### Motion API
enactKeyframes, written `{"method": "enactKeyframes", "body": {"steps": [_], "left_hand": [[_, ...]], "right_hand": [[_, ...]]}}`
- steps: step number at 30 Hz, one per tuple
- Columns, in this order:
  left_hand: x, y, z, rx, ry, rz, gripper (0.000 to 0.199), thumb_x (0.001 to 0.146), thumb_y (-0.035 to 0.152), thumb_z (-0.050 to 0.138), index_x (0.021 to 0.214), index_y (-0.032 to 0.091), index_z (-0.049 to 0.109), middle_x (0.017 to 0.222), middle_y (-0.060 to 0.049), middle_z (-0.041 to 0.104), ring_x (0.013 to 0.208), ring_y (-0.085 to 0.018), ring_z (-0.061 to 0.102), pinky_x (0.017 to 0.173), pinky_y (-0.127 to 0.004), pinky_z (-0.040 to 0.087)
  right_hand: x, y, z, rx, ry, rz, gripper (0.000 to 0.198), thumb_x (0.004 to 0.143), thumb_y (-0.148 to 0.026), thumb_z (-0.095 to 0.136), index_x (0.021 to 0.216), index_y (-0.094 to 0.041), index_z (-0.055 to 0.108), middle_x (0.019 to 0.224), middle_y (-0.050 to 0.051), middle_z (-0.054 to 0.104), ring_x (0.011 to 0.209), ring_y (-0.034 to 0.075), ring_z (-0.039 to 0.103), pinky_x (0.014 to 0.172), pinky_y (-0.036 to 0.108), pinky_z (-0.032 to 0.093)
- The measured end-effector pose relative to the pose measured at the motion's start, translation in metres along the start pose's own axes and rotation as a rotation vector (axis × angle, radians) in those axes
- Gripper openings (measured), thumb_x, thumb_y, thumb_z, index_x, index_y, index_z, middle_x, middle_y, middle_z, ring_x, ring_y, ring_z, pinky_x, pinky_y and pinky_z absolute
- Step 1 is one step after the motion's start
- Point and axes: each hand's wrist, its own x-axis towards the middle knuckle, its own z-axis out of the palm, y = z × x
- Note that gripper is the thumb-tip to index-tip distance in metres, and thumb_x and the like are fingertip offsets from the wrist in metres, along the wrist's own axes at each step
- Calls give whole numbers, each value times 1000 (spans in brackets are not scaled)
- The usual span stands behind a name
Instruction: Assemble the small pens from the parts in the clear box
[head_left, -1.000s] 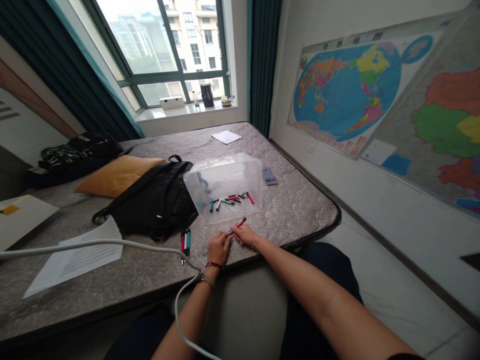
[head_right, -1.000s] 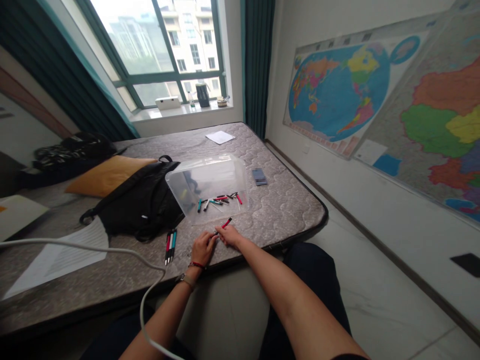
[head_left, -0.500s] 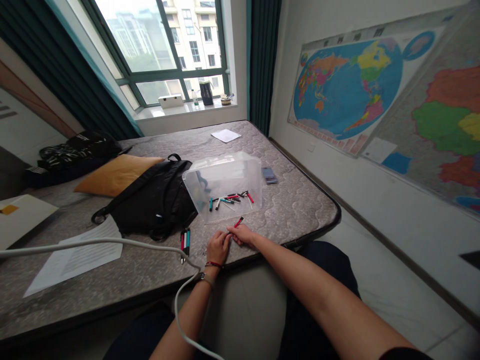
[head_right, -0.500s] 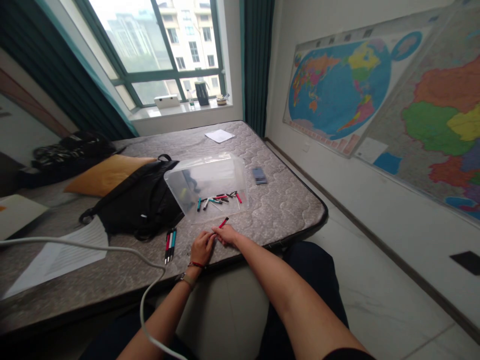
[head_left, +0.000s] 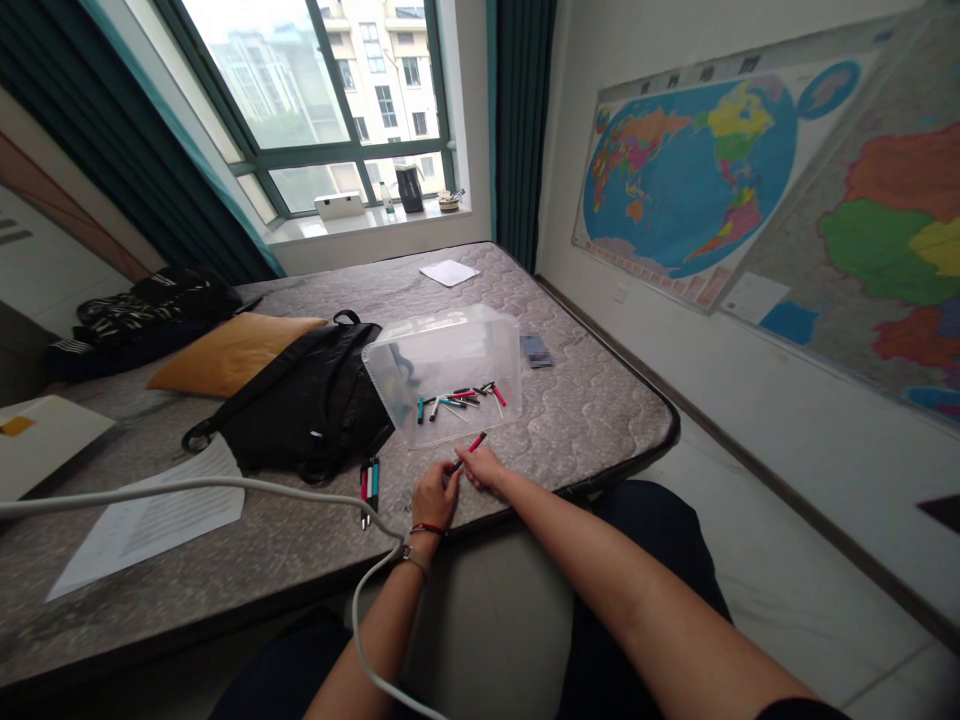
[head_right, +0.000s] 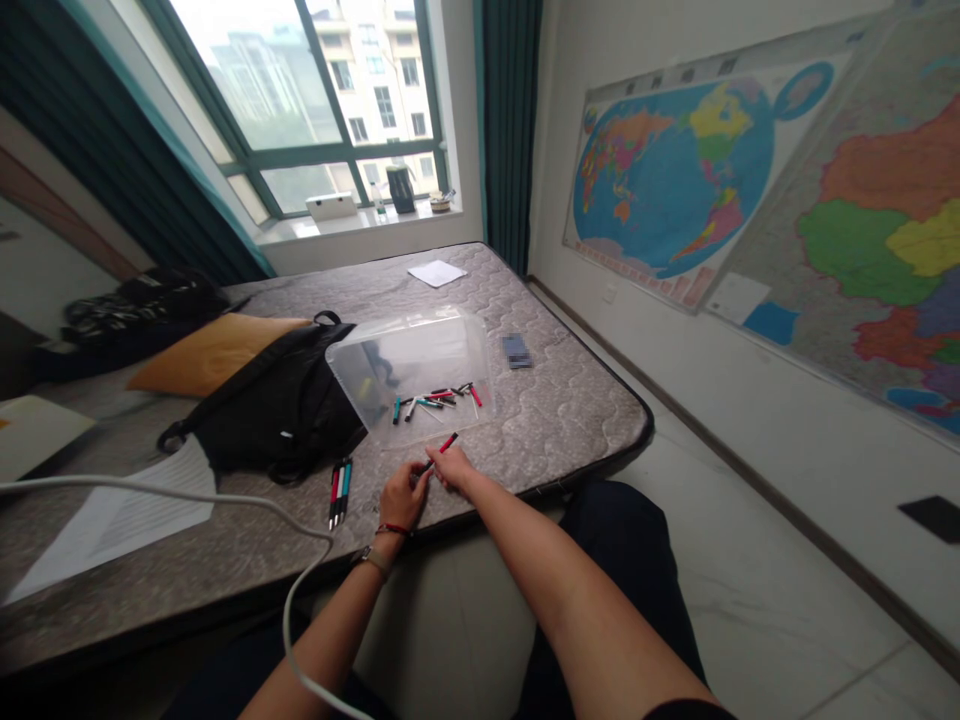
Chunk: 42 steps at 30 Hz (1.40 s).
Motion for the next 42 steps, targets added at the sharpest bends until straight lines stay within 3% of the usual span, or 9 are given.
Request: {"method": "enactKeyframes", "body": {"steps": [10, 22, 33, 38, 42], "left_hand": [[1, 2, -4, 86, -38, 75, 28, 99, 33, 45, 110, 23, 69, 104, -6, 74, 90, -21, 69, 80, -31, 47], [5, -6, 1, -43, -116, -18, 30, 96, 34, 50, 109, 23, 73, 108, -9, 75, 96, -23, 70, 86, -32, 48], [7, -9, -2, -155, -157, -15, 32, 95, 38, 50, 106, 22, 75, 95, -9, 77, 80, -20, 69, 71, -27, 43], [10, -7, -9, -247, -222, -20, 38, 95, 41, 46, 82, 21, 75, 69, -2, 71, 63, -15, 62, 64, -24, 39], [9, -2, -13, -291, -242, -24, 41, 96, 45, 45, 79, 21, 74, 67, -1, 70, 64, -15, 62, 66, -23, 40]], "right_hand": [[-6, -7, -3, -38, -62, 40, 49, 99, -44, 44, 57, -19, 47, 37, -5, 43, 32, 8, 35, 37, 21, 27], [-8, -6, -6, -81, -106, 20, 51, 100, -44, 43, 56, -18, 48, 39, -6, 43, 34, 7, 36, 40, 20, 28], [-8, -6, -9, -131, -170, -1, 53, 100, -44, 44, 54, -19, 47, 38, -5, 42, 34, 8, 37, 41, 22, 29], [-9, -8, -10, -132, -220, -4, 53, 97, -50, 46, 54, -19, 46, 38, -6, 42, 34, 8, 36, 41, 22, 30], [-9, -3, -12, -114, -224, -29, 51, 99, -46, 42, 56, -19, 47, 39, -5, 43, 34, 8, 38, 40, 22, 30]]}}
